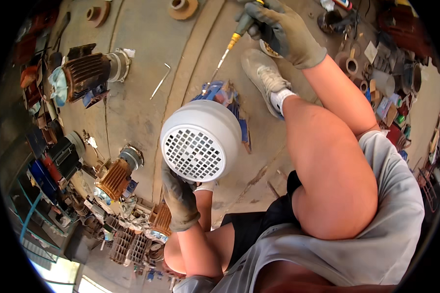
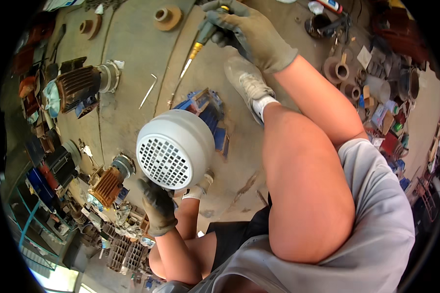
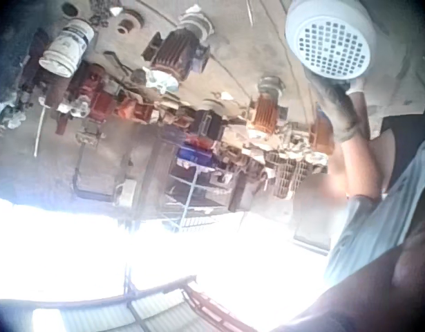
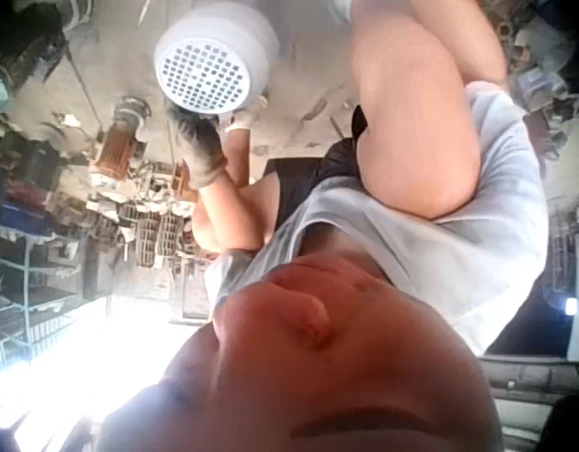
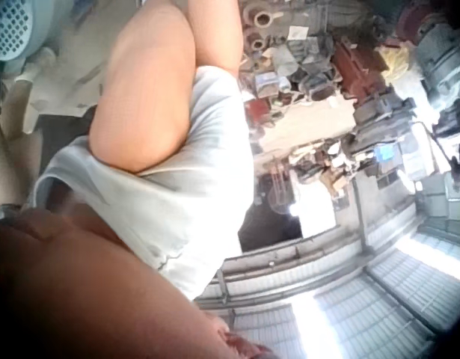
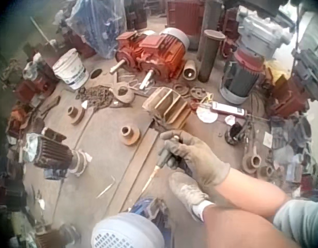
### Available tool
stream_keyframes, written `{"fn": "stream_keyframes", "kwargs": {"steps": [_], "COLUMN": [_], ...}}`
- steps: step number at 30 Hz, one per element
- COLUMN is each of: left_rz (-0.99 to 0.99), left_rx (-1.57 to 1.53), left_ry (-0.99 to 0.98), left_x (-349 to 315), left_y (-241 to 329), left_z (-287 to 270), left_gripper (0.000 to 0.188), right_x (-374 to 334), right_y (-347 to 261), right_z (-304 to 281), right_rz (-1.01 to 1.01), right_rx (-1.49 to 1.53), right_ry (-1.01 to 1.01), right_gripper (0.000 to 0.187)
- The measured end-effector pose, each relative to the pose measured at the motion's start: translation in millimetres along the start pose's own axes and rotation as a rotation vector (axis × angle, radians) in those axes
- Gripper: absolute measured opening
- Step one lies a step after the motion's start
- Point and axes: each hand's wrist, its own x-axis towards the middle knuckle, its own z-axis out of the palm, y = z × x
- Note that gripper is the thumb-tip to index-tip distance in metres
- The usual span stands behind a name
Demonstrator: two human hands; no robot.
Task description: The person sits on the floor in a workshop and uses a screwdriver to remove screws from the end caps of an electric motor. They manipulate the motor casing, remove a cover, and place screws into a small container. The person then picks up another motor and continues the disassembly process.
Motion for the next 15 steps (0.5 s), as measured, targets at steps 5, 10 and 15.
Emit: {"fn": "stream_keyframes", "kwargs": {"steps": [5,10,15], "left_rz": [-0.02,-0.117,-0.104], "left_rx": [0.055,0.212,0.268], "left_ry": [0.066,0.051,0.046], "left_x": [30.1,39.6,34.7], "left_y": [8.3,30.5,24.8], "left_z": [18.9,24.8,11.8], "left_gripper": [0.075,0.074,0.083], "right_x": [5.8,18.6,34.7], "right_y": [26.5,26.7,35.9], "right_z": [-32.5,-31.2,-28.3], "right_rz": [0.026,0.066,0.109], "right_rx": [-0.121,-0.126,-0.163], "right_ry": [-0.02,0.041,0.008], "right_gripper": [0.03,0.029,0.031]}}
